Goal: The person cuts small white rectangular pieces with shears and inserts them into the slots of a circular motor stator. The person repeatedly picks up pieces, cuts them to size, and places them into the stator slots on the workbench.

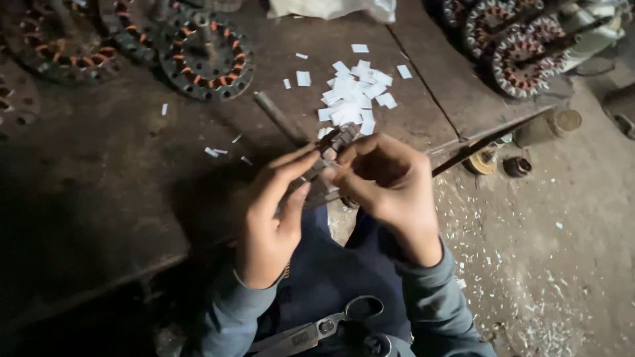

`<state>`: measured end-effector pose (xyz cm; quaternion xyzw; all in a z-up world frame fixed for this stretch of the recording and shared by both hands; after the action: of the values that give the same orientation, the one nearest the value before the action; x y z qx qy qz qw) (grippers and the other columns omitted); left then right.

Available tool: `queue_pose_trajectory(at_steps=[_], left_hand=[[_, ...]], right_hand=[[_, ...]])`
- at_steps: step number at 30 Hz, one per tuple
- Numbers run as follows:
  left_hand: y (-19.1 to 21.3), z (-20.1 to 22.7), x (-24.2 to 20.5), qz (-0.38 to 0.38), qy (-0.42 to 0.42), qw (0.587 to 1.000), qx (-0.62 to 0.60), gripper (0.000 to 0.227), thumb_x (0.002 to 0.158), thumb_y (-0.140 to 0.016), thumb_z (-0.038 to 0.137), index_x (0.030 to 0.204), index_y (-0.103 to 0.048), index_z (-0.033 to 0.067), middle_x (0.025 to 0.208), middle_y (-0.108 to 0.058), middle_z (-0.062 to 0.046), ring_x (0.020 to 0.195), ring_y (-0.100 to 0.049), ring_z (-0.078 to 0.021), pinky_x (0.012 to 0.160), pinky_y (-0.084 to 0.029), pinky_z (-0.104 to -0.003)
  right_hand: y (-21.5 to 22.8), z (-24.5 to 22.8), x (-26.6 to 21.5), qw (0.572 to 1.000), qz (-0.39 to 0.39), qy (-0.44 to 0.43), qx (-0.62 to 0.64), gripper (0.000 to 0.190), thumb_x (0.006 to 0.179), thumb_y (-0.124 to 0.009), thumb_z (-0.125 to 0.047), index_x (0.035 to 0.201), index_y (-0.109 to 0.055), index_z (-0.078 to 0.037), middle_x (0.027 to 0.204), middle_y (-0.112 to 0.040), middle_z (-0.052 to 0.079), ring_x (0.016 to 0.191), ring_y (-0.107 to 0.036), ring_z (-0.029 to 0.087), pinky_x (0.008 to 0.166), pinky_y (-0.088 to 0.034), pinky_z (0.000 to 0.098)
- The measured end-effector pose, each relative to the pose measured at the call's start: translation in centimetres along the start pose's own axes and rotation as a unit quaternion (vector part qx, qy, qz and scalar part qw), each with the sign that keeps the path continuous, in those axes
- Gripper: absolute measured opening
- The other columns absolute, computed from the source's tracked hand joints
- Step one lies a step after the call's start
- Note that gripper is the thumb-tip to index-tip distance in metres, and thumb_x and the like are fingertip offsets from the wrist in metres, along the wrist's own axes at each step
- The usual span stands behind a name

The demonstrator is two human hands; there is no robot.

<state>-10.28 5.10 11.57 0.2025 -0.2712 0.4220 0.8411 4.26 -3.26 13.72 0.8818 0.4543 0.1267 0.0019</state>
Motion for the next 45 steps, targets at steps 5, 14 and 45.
queue_pose_trajectory(at_steps=[5,14,45], left_hand=[[-0.4,0.5,1.0,-0.006,-0.046,0.998,0.031,0.032,0.098,-0.066,-0.004,0.129,-0.059,-0.0018,0.132,-0.062,-0.017,0.122,-0.066,-0.0315,0.105,-0.052,-0.037],[-1.0,-0.2,0.2,0.068,-0.106,0.988,0.092,0.034,0.092,-0.082,0.001,0.122,-0.066,0.0037,0.122,-0.069,-0.011,0.11,-0.07,-0.0282,0.095,-0.058,-0.036],[7.1,-4.0,6.7,0.08,-0.017,0.975,0.209,0.017,0.102,-0.073,0.006,0.115,-0.07,-0.0042,0.111,-0.069,-0.014,0.101,-0.066,-0.0247,0.089,-0.053,-0.034]], right_hand=[[0.2,-1.3,-1.0,0.991,-0.033,0.119,-0.05,0.034,0.089,-0.077,0.006,0.12,-0.063,0.004,0.116,-0.063,0.008,0.105,-0.071,0.013,0.089,-0.064,0.0293],[1.0,-1.8,-0.1,0.934,-0.039,0.244,-0.259,0.029,0.083,-0.08,0.004,0.11,-0.07,0.002,0.112,-0.068,0.011,0.101,-0.07,0.02,0.087,-0.057,0.0294],[9.9,32.3,-31.4,0.756,-0.35,0.241,-0.498,0.038,0.079,-0.071,-0.021,0.112,-0.068,-0.005,0.125,-0.063,0.014,0.119,-0.061,0.039,0.095,-0.052,0.0526]])
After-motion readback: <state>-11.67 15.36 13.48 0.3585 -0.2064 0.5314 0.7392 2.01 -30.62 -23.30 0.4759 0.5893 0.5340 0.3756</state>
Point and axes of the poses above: each hand's wrist, its own x-axis towards the middle knuckle, its own y-axis out of the back of the hand, z = x × y, the point moved 7 cm from there along x, towards the middle knuckle
